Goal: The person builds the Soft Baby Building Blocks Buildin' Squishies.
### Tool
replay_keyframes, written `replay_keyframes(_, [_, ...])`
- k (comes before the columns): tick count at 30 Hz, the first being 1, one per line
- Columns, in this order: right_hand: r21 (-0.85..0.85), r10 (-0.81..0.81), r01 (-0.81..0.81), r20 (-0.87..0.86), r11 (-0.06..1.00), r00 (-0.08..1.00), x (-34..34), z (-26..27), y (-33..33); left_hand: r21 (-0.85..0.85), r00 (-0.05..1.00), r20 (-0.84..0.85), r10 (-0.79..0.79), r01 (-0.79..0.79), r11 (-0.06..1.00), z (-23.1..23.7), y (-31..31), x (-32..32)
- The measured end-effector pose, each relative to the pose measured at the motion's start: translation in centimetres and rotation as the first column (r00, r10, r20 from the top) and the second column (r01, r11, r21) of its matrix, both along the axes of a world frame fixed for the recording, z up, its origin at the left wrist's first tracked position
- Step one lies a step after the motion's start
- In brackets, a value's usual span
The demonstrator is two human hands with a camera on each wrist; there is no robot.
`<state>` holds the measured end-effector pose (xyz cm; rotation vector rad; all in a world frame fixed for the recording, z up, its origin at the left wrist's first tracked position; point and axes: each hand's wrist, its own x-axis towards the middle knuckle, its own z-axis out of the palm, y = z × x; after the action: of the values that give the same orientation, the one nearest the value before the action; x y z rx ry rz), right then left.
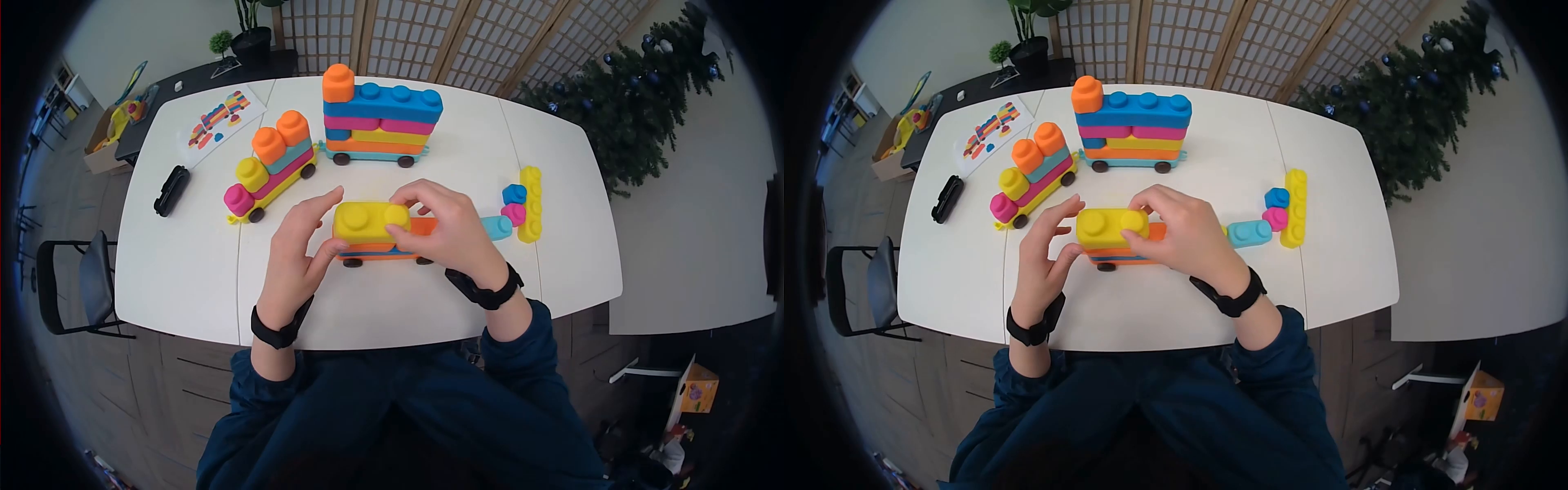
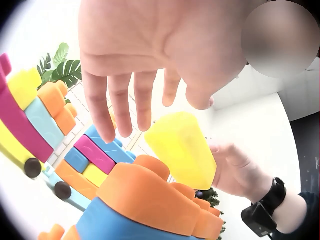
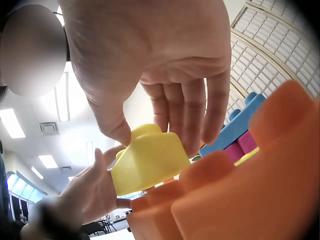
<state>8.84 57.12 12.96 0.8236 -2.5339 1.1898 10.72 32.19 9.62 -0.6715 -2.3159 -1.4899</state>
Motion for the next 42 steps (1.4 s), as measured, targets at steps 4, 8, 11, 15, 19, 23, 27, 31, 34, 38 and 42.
replay_keyframes(4, [0.038, -0.001, 0.002, -0.031, 0.999, 1.000, -0.1, -1.1, -0.8, -0.009, 0.999, 0.053, -0.006, 0.006, 1.000, -0.2, -0.1, -0.2])
replay_keyframes(8, [0.018, -0.011, 0.010, 0.052, 1.000, 0.999, 0.2, -1.5, -0.8, -0.080, 0.999, 0.050, 0.005, -0.001, 0.997, -0.5, 0.1, -0.4])
replay_keyframes(11, [-0.003, 0.000, 0.001, 0.125, 1.000, 0.992, 0.4, -1.7, -0.7, -0.060, 0.993, 0.117, -0.007, 0.014, 0.998, -0.3, 0.1, -0.4])
replay_keyframes(15, [-0.017, 0.005, -0.004, 0.096, 1.000, 0.995, 0.7, -2.4, -0.8, -0.078, 0.994, 0.109, -0.010, 0.018, 0.997, -0.6, 0.0, -0.5])
replay_keyframes(19, [0.014, 0.015, -0.015, 0.037, 1.000, 0.999, 0.6, -2.7, -0.6, -0.076, 0.991, 0.132, -0.015, 0.025, 0.997, -0.4, 0.0, -0.4])
replay_keyframes(23, [0.003, 0.014, -0.014, 0.004, 1.000, 1.000, 0.5, -3.0, -0.6, -0.133, 0.983, 0.185, -0.001, 0.025, 0.991, 0.2, 0.0, -0.2])
replay_keyframes(27, [-0.028, 0.009, -0.008, 0.033, 1.000, 0.999, 0.7, -2.8, -0.8, -0.307, 0.997, -0.031, 0.075, -0.081, 0.948, 1.5, 0.7, 0.2])
replay_keyframes(31, [-0.016, 0.031, -0.031, -0.043, 0.999, 0.999, 0.3, -2.7, 0.4, -0.303, 0.995, 0.011, 0.101, -0.093, 0.949, 2.1, 1.7, 0.6])
replay_keyframes(34, [-0.059, -0.137, 0.136, -0.023, 0.989, 0.990, 0.2, -2.1, 3.5, -0.329, 0.993, 0.056, 0.102, -0.078, 0.941, 1.0, 1.1, 0.1])
replay_keyframes(38, [0.055, -0.271, 0.267, 0.059, 0.962, 0.961, -0.1, -3.5, 7.8, -0.254, 0.987, 0.123, 0.102, -0.068, 0.965, 0.4, 0.5, -0.2])
replay_keyframes(42, [0.317, -0.336, 0.301, 0.059, 0.899, 0.940, 0.6, -5.5, 9.6, -0.229, 0.979, 0.175, 0.103, -0.061, 0.972, 0.3, 0.4, -0.2])
